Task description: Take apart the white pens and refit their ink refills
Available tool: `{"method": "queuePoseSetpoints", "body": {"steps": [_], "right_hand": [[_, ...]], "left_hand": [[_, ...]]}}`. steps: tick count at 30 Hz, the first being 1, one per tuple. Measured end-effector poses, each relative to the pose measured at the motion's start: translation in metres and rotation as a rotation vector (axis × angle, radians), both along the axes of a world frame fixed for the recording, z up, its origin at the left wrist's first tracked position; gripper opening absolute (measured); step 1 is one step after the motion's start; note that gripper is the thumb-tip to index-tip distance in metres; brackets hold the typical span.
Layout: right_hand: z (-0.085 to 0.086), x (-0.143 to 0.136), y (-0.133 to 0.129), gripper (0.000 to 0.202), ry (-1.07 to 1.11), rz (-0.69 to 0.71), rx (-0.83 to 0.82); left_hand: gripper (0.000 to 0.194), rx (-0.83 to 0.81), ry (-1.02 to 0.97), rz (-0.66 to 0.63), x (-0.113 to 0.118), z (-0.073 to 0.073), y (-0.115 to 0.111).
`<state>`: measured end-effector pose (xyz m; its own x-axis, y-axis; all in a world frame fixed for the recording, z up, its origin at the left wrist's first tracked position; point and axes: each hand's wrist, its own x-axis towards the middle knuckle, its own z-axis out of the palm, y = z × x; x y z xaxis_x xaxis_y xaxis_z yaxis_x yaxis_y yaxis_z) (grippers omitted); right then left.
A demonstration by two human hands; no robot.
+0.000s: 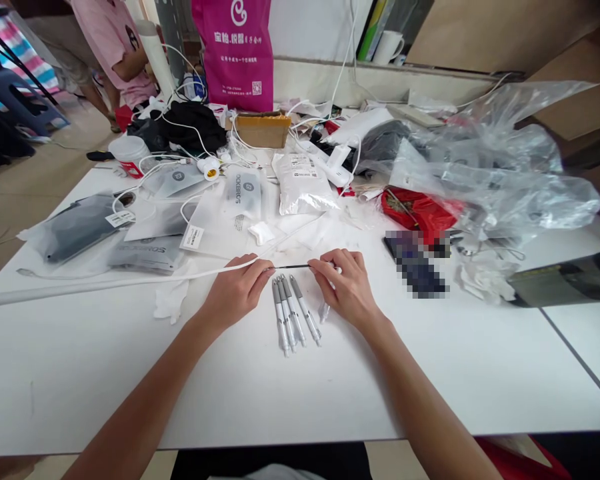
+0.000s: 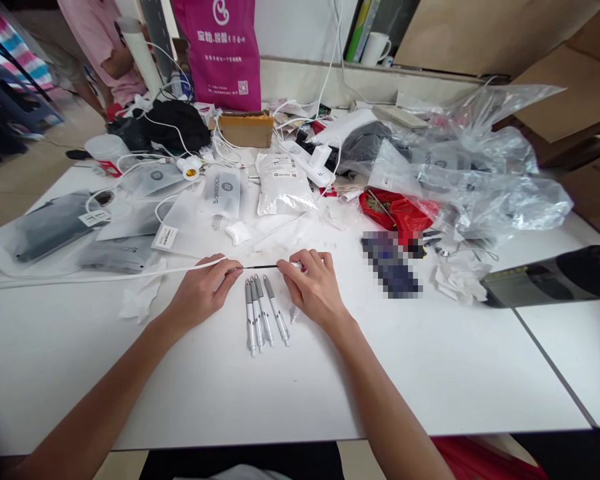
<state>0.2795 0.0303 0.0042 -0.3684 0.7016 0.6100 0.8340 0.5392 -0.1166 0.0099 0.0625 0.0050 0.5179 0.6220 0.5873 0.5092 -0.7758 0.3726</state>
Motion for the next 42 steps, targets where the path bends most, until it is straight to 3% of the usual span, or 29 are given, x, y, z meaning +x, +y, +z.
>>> {"method": "queuePoseSetpoints", "body": {"steps": [15, 24, 28, 36, 42], "right_hand": [[-0.002, -0.001, 0.0, 0.019, 0.01, 0.019, -0.027], [-0.007, -0.019, -0.008, 0.031, -0.046, 0.156, -0.026], [-0.005, -0.022, -0.01, 0.026, 0.077, 0.197, -0.096], [0.003, -0.002, -0.004, 0.016, 0.194, 0.102, -0.072], [-0.003, -0.011, -0.009, 0.02, 0.33, 0.237, -0.176]], "left_hand": [[0.015, -0.078, 0.009, 0.01, -0.001, -0.002, -0.001], [0.017, 0.005, 0.096, -0.046, 0.011, -0.008, -0.013], [0.019, -0.008, 0.104, -0.045, 0.014, -0.01, -0.014], [0.017, -0.081, 0.057, 0.023, 0.01, -0.007, -0.009], [0.022, -0.15, 0.076, -0.06, 0.013, -0.009, -0.015]]}}
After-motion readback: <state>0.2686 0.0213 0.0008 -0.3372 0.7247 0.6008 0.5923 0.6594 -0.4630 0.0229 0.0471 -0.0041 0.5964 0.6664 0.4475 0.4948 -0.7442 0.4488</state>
